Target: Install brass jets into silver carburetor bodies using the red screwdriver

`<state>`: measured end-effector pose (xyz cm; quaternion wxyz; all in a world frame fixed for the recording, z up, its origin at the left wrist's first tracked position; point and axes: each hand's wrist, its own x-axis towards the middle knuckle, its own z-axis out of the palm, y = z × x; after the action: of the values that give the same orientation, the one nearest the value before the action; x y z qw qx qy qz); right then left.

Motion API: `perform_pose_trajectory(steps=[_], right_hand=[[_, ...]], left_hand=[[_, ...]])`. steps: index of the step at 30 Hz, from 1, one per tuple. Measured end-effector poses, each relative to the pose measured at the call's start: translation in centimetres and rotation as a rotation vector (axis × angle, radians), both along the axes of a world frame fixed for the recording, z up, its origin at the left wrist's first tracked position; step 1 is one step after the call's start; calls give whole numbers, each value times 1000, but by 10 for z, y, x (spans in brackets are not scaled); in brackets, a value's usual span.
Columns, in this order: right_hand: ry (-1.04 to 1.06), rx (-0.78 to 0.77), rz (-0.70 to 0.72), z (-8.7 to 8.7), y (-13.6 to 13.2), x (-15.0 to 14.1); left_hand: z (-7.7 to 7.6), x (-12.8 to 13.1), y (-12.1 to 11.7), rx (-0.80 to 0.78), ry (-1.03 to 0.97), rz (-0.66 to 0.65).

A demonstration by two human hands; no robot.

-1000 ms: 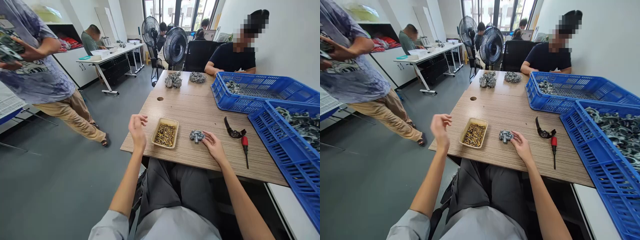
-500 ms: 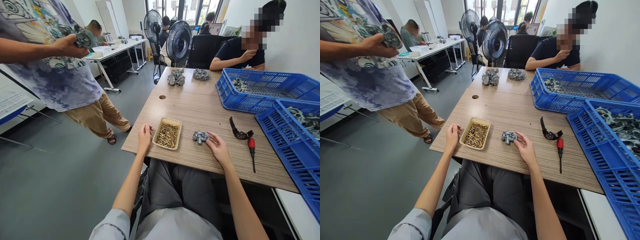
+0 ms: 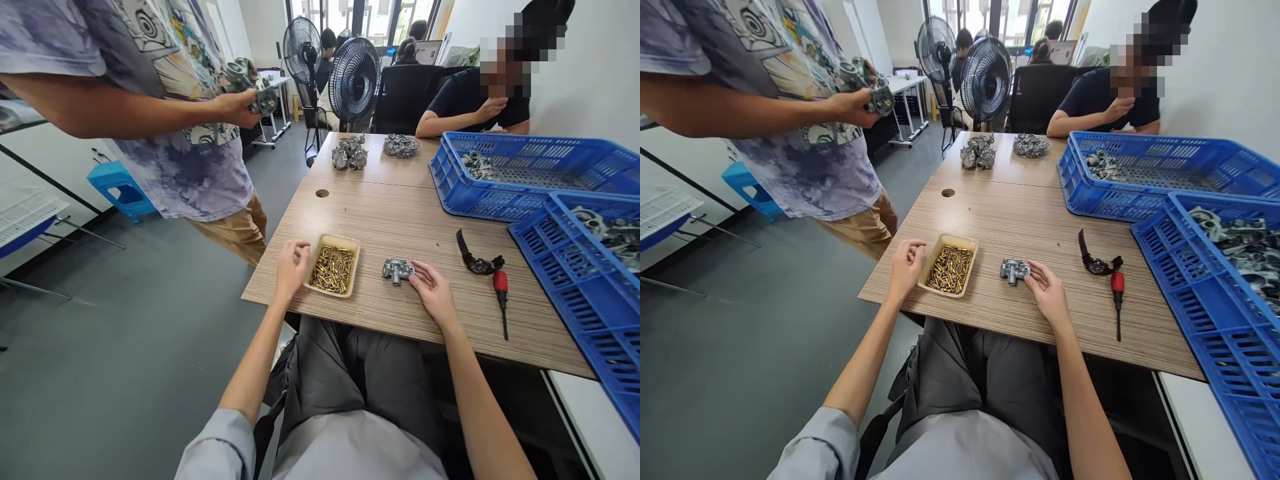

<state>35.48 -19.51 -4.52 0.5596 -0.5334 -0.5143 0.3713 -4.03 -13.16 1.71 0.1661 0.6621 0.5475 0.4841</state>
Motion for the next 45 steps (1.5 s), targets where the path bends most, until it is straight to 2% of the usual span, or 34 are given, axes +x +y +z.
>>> perform_pose_trajectory(steps=[2,4,7,12,17,29,38,41,45], right_hand=[[4,-4,3,-1,1,1],[2,-1,3,-2,1,1],[-1,12,-3,-1,1,1],[10,20,10,3,-1,-2],[-6,-11,19,8,-2,-2],[15,-11,32,8,-1,-2],[-1,3,24,5,0,-2],[-10,11,22,6,-1,-2],[-24,0,37,9,-2,-2]], left_hand=[[18,5,12,3,266,-181],[32,12,26,-62,547,-327],[38,26,43,-119,863,-362],[31,36,48,-91,1021,-392],[30,33,49,-107,1024,-406],[53,41,60,-248,1097,-517],[48,45,61,-165,1011,-545],[50,45,66,-191,885,-534],[66,40,70,-341,460,-615]])
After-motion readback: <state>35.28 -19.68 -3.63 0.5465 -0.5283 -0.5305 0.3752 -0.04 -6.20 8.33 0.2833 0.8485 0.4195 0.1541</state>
